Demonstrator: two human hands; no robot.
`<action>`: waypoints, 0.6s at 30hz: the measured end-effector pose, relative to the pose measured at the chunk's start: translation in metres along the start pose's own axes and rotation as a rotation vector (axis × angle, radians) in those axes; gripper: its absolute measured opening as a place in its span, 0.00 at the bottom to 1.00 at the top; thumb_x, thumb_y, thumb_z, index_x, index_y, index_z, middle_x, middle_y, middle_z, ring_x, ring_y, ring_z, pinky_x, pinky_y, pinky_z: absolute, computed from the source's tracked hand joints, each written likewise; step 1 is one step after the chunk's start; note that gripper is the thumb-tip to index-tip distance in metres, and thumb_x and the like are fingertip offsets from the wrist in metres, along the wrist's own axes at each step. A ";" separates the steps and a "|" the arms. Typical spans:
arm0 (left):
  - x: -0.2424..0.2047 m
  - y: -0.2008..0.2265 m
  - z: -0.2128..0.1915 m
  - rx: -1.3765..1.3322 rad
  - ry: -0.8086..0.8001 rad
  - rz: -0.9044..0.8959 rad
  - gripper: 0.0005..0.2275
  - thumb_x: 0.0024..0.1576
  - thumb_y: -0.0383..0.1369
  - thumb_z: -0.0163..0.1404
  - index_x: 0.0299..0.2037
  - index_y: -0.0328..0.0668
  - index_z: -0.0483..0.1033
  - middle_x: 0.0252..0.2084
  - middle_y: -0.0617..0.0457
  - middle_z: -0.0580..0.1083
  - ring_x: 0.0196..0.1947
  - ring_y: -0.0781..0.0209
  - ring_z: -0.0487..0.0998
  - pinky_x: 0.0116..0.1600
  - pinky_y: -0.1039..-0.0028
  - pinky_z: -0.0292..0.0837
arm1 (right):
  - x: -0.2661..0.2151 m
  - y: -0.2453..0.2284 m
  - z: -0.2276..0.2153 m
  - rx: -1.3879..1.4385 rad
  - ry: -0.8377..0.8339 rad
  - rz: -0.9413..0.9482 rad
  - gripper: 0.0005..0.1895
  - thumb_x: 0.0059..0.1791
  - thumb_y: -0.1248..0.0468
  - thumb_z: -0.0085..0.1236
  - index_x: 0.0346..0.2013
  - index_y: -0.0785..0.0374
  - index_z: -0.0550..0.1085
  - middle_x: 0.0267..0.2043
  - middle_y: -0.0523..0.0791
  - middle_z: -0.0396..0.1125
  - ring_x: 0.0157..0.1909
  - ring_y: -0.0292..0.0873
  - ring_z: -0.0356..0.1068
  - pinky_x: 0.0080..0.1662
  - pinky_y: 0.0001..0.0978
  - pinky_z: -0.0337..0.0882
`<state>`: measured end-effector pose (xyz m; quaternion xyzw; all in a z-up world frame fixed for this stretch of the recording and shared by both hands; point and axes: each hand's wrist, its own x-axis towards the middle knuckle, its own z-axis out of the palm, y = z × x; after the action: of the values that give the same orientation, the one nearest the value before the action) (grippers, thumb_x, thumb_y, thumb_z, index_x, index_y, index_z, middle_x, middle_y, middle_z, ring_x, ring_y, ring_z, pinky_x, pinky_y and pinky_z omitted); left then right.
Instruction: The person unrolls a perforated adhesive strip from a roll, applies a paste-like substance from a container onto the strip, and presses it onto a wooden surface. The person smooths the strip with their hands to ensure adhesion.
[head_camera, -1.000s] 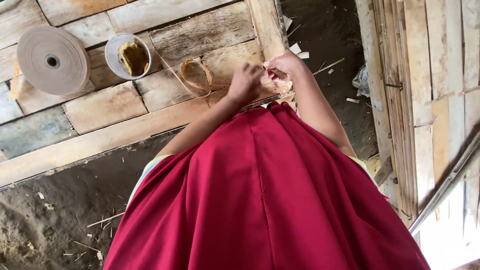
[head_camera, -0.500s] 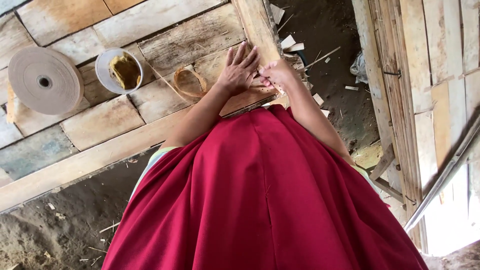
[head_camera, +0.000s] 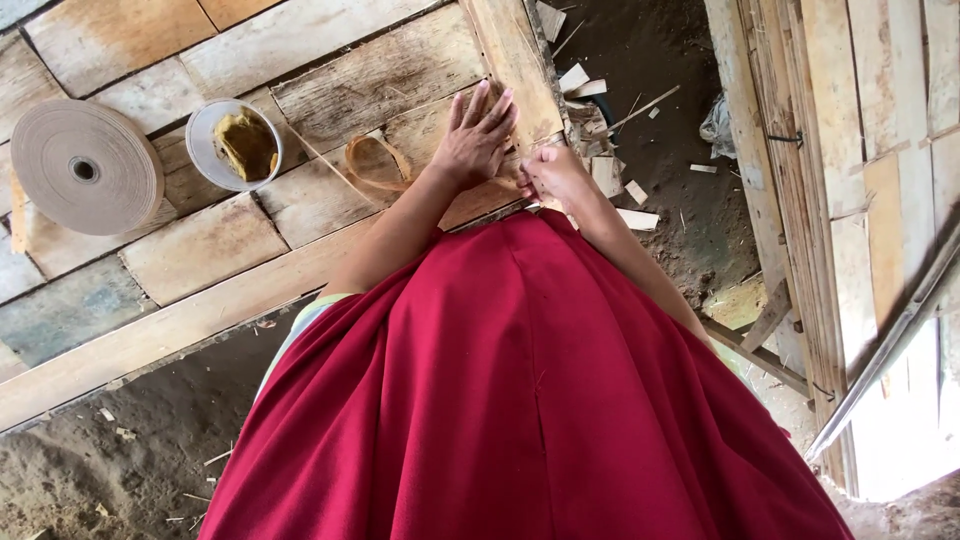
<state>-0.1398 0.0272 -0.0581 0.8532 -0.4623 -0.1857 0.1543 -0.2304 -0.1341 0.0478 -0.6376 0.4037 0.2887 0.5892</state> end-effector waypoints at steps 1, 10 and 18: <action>0.000 0.001 -0.002 0.000 0.001 0.000 0.27 0.64 0.41 0.35 0.75 0.47 0.54 0.79 0.55 0.43 0.77 0.38 0.32 0.74 0.38 0.25 | 0.000 0.003 0.000 0.000 0.000 -0.001 0.08 0.57 0.67 0.54 0.33 0.63 0.73 0.28 0.47 0.73 0.24 0.38 0.73 0.25 0.27 0.71; -0.001 0.003 -0.005 -0.038 0.022 0.009 0.25 0.66 0.44 0.33 0.74 0.49 0.55 0.79 0.55 0.45 0.77 0.42 0.31 0.73 0.37 0.23 | 0.002 0.028 0.008 0.184 0.029 -0.038 0.11 0.58 0.66 0.53 0.32 0.64 0.69 0.24 0.46 0.68 0.19 0.40 0.67 0.21 0.30 0.66; 0.014 0.010 0.018 -0.116 0.156 -0.167 0.21 0.69 0.49 0.33 0.67 0.55 0.68 0.76 0.65 0.54 0.76 0.49 0.33 0.71 0.35 0.16 | 0.003 0.025 0.012 0.343 0.044 0.074 0.08 0.55 0.72 0.55 0.31 0.70 0.71 0.21 0.49 0.65 0.16 0.41 0.64 0.17 0.28 0.62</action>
<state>-0.1486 0.0086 -0.0720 0.8903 -0.3648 -0.1573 0.2227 -0.2493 -0.1222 0.0310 -0.5185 0.4828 0.2230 0.6696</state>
